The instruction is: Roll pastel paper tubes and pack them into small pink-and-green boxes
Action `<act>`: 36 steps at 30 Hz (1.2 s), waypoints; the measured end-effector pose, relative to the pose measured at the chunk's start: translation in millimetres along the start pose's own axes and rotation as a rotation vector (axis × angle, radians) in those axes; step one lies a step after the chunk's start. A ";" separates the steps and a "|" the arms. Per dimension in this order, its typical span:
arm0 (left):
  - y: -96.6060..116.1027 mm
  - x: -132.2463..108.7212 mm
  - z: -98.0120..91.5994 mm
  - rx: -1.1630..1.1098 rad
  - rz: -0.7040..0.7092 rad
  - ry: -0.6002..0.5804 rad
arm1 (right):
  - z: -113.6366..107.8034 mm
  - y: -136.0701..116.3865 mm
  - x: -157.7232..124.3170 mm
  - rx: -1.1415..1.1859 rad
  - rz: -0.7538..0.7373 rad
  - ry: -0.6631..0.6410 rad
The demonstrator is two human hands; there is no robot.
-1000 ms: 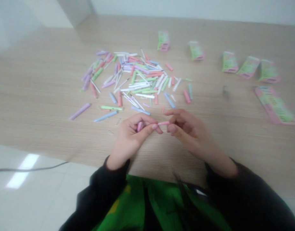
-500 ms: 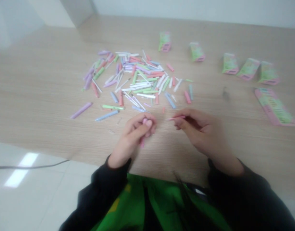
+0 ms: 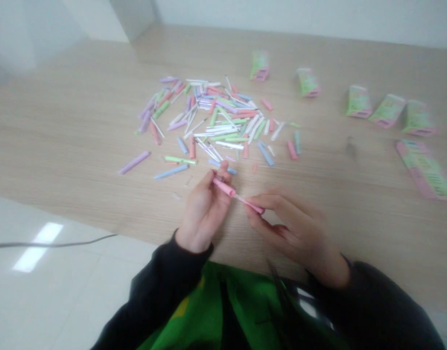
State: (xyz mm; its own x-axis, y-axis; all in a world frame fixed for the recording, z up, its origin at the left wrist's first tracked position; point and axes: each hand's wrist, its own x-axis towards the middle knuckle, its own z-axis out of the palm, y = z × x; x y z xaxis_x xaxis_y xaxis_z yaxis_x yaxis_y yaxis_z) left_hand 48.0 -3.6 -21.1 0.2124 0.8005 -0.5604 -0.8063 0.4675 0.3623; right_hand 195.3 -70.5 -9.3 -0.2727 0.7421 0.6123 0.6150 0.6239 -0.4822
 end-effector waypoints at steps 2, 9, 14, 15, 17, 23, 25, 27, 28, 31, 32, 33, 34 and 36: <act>-3.8 -0.7 0.0 0.077 0.013 -0.066 | 3.1 2.3 -0.2 -0.030 -0.019 0.007; -15.9 -4.8 -13.6 0.161 0.022 -0.223 | -8.2 8.6 0.0 -0.026 0.102 0.082; -15.2 -11.6 -31.9 0.293 -0.138 -0.374 | -21.0 21.2 2.0 0.085 0.218 0.104; -14.6 -12.3 -33.9 0.321 -0.158 -0.388 | -22.1 23.2 3.9 0.110 0.226 0.066; -13.1 -12.2 -35.2 0.364 -0.180 -0.414 | -22.9 25.7 9.3 0.149 0.227 -0.034; -8.8 -8.1 -25.9 0.323 -0.184 -0.457 | -23.2 30.3 24.3 0.292 0.238 -0.166; -7.4 -7.8 -22.5 0.316 -0.155 -0.483 | -22.0 32.6 26.0 0.347 0.249 -0.167; -6.1 -8.0 -20.4 0.330 -0.100 -0.526 | -19.1 34.9 26.2 0.397 0.263 -0.144; -5.4 -8.1 -19.9 0.343 -0.076 -0.549 | -17.2 35.8 26.0 0.426 0.268 -0.128; -3.7 -8.8 -20.0 0.398 -0.042 -0.616 | -11.2 38.1 25.3 0.500 0.279 -0.066; -3.4 -8.9 -20.4 0.420 -0.047 -0.641 | -9.4 38.6 25.1 0.509 0.283 -0.044; -3.1 -9.1 -21.0 0.442 -0.053 -0.666 | -7.8 38.9 24.9 0.509 0.289 -0.028; -3.0 -9.1 -21.7 0.463 -0.053 -0.689 | -6.5 39.0 24.8 0.503 0.296 -0.017; -2.9 -8.9 -23.5 0.508 -0.027 -0.735 | -4.8 38.1 24.7 0.484 0.305 -0.020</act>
State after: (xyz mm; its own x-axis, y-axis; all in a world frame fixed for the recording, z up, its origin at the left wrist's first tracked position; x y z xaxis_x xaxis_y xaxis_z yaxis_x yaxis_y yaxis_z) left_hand 35.4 -20.8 -34.7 0.6686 0.7434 -0.0176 -0.4913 0.4595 0.7399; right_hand 215.5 -29.6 -9.5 -0.1530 0.9076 0.3910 0.2602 0.4186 -0.8701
